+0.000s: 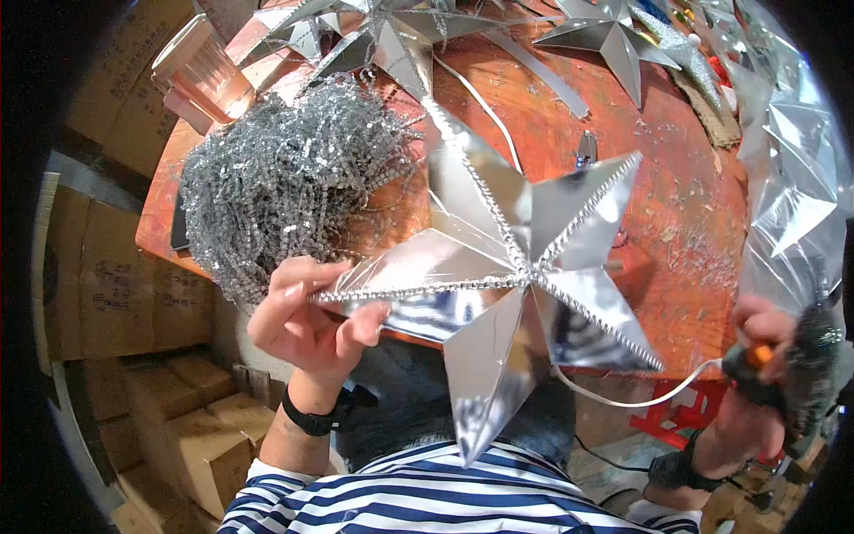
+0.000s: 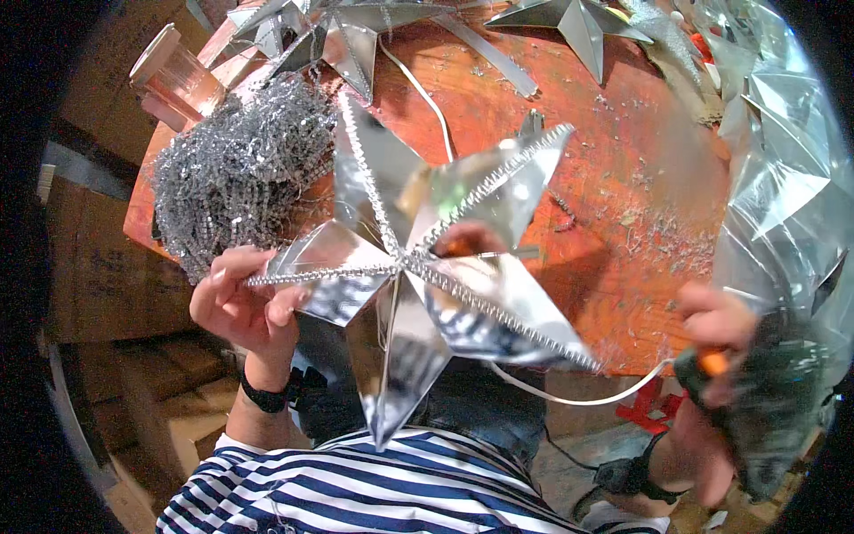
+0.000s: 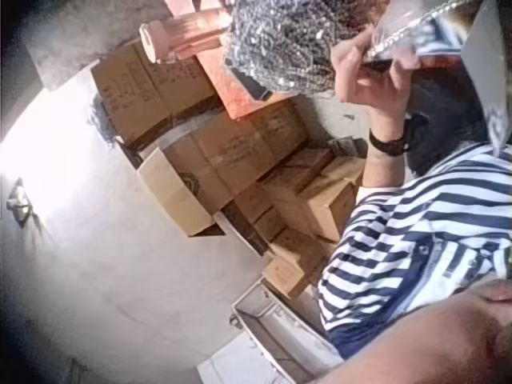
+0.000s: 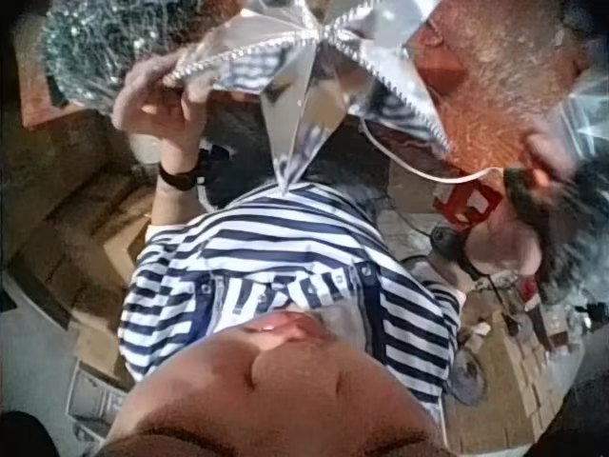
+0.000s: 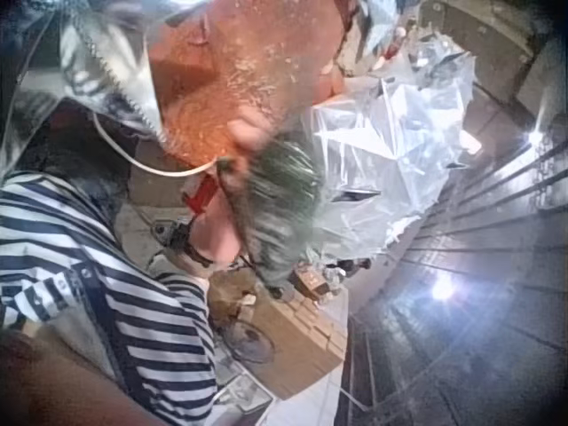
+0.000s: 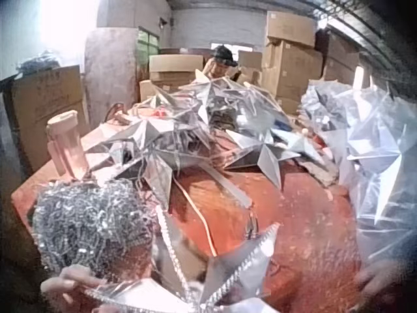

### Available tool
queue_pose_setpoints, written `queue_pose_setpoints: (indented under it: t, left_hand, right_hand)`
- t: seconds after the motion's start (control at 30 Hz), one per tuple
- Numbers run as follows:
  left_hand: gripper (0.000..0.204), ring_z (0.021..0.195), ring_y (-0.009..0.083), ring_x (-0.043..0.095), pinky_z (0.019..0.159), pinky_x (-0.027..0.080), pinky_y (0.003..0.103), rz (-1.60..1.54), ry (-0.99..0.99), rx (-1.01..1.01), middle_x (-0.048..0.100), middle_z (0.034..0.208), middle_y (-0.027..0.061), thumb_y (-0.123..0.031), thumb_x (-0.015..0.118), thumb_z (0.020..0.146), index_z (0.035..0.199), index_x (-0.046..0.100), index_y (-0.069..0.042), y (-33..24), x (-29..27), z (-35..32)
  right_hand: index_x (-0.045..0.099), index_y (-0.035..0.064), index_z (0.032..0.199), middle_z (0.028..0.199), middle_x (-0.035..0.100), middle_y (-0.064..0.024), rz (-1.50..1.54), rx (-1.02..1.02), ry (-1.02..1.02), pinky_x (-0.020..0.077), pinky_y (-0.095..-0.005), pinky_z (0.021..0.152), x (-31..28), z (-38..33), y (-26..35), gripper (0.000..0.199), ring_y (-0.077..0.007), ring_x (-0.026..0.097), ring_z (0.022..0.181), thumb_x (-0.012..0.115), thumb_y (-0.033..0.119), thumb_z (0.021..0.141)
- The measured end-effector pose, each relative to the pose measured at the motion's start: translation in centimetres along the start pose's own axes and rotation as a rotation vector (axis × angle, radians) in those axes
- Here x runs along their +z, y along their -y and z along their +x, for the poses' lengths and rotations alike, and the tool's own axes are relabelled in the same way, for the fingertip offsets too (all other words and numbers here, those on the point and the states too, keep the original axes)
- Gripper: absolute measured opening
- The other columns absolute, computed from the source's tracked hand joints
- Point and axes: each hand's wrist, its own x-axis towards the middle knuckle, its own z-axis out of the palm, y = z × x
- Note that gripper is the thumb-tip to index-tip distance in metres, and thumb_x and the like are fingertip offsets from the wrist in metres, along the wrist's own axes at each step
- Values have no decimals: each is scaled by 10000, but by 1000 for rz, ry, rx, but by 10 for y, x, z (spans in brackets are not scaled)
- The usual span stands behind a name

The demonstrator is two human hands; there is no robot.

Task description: The person uses a hot glue gun to attach a silver beaded chain to the edges of a large, metallic star-shaped decoration. They hold the star in one hand and apply glue and beads along the points, working on one star at a time in a workshop setting.

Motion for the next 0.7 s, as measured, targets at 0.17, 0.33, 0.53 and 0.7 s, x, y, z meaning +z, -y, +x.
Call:
queue_pose_setpoints:
  t: [0.17, 0.33, 0.53, 0.7]
  left_hand:
    - [748, 655, 188, 490, 584, 419, 312, -41, -78, 152, 524, 902, 126, -454, 733, 761, 1250, 249, -159, 6, -3, -1]
    - [641, 675, 189, 493, 598, 441, 285, -198, -191, 1, 501, 926, 165, -630, 415, 890, 1275, 291, -133, 7, 1, -4]
    - [685, 692, 192, 459, 603, 410, 293, -251, -116, -50, 507, 926, 156, -686, 354, 862, 1265, 310, -134, 3, -1, -3]
    - [611, 657, 166, 498, 583, 412, 286, -282, -101, -14, 533, 890, 139, -617, 384, 906, 1222, 334, -96, 8, -1, -2]
  right_hand:
    - [620, -33, 910, 924, 664, -184, -265, -80, 359, 534, -371, 780, 55, 55, 37, 374, -316, 659, 833, 687, 286, 726]
    - [621, -18, 828, 849, 674, -168, -370, -222, 371, 539, -391, 743, 81, 72, 41, 327, -314, 669, 803, 675, 280, 704]
    - [621, -55, 950, 917, 663, -179, -376, -238, 674, 517, -421, 775, 55, 79, 23, 616, -309, 651, 818, 761, 471, 660]
    - [628, -50, 978, 936, 657, -173, -320, -202, 534, 506, -417, 793, 61, 76, 29, 644, -300, 649, 843, 798, 460, 623]
